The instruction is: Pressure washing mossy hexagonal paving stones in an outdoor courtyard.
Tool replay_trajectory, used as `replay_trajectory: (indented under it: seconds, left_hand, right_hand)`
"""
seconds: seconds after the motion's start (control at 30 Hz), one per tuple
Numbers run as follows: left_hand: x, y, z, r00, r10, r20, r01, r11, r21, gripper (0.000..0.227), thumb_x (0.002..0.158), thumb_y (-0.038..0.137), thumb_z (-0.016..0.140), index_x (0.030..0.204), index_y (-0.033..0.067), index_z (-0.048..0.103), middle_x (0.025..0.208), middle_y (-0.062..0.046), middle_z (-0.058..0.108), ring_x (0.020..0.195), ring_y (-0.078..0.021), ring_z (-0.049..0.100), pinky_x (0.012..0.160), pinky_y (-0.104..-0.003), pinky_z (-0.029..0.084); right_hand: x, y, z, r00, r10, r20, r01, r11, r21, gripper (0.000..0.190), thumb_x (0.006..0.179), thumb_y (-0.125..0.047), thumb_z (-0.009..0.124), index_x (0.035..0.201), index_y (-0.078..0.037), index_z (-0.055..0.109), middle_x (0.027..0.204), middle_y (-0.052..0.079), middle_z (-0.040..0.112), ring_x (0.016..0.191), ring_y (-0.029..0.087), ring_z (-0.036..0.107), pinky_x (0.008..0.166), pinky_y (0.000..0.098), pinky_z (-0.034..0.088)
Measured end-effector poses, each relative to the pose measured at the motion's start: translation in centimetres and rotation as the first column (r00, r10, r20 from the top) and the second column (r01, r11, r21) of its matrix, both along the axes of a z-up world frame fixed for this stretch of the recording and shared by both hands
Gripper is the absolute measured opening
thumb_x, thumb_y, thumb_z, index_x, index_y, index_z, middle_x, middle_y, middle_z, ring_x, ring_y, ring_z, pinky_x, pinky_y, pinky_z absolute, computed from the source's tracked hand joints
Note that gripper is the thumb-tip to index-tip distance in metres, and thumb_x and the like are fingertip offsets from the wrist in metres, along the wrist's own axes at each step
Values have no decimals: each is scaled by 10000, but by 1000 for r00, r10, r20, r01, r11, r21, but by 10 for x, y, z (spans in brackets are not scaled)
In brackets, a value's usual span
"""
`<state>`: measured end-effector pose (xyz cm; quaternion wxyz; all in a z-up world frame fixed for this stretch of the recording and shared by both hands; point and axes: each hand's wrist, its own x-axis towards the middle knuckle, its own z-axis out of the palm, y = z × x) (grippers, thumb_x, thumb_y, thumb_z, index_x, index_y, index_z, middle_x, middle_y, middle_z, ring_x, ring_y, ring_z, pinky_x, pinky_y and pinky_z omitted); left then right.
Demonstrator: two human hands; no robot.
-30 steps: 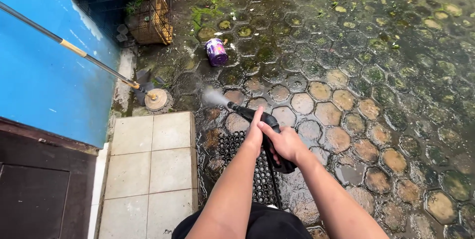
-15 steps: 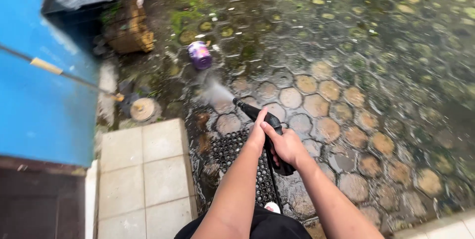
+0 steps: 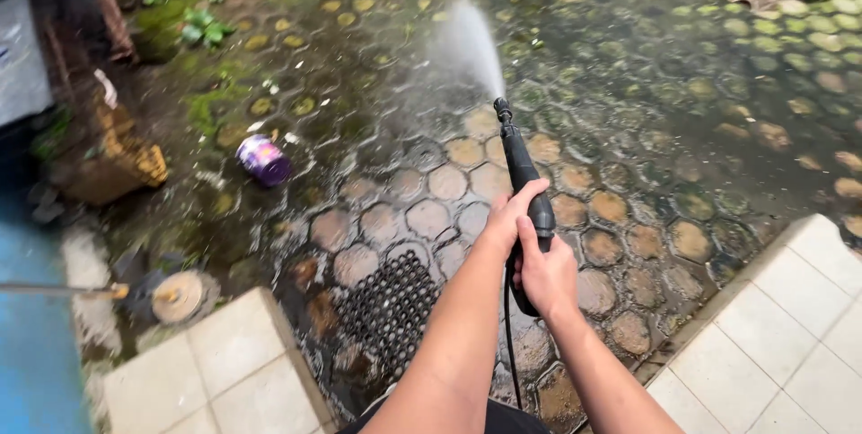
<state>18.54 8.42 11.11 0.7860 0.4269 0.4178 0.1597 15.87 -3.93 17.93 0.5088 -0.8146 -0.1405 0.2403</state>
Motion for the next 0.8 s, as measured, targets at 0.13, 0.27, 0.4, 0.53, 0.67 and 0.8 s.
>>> replay_trajectory:
  seconds: [0.13, 0.27, 0.4, 0.53, 0.67, 0.8]
  left_hand:
    - [14, -26, 6, 999, -33, 19, 31, 995, 92, 820, 628, 568, 816, 1140, -57, 676, 990, -127, 714, 842, -237, 671, 802, -375, 550]
    - [25, -49, 20, 998, -57, -17, 59, 988, 141, 883, 618, 585, 804, 1240, -11, 606, 1069, -129, 709, 932, -230, 687, 851, -349, 544]
    - [32, -71, 31, 997, -75, -17, 77, 982, 170, 868, 614, 580, 796, 1225, -20, 657, 1039, -127, 714, 888, -217, 682, 806, -342, 546]
    - [43, -86, 37, 989, -102, 110, 87, 987, 137, 833, 634, 530, 811, 1222, -28, 622, 1004, -126, 698, 815, -222, 678, 732, -358, 563]
    - [40, -105, 48, 982, -133, 132, 111, 981, 162, 794, 636, 509, 820, 1203, -16, 638, 964, -106, 692, 760, -191, 668, 680, -332, 552]
    - [46, -110, 51, 985, -141, 99, 119, 973, 196, 783, 630, 523, 814, 1180, -16, 670, 930, -84, 697, 744, -178, 664, 672, -321, 544]
  right_hand:
    - [13, -27, -6, 998, -43, 48, 39, 996, 75, 596, 910, -579, 643, 782, 2, 619, 605, 55, 639, 465, 151, 610, 454, 324, 498]
    - [20, -53, -1, 996, -56, 74, 46, 991, 129, 579, 896, -577, 648, 782, -9, 622, 595, 53, 637, 465, 140, 606, 449, 315, 484]
    - [28, -73, -7, 994, -87, 65, 71, 973, 220, 572, 890, -565, 658, 781, -6, 609, 591, 51, 621, 460, 151, 582, 443, 332, 467]
    - [28, -93, 3, 987, -97, 127, 69, 975, 209, 571, 896, -573, 651, 770, -17, 622, 585, 48, 624, 470, 143, 599, 464, 321, 475]
    - [30, -110, 3, 976, -111, 187, 76, 980, 184, 593, 898, -596, 628, 760, -20, 635, 586, 51, 639, 482, 150, 617, 476, 324, 483]
    - [31, -116, 9, 971, -137, 197, 105, 981, 162, 626, 905, -614, 622, 744, -10, 649, 580, 54, 645, 489, 159, 621, 491, 332, 483]
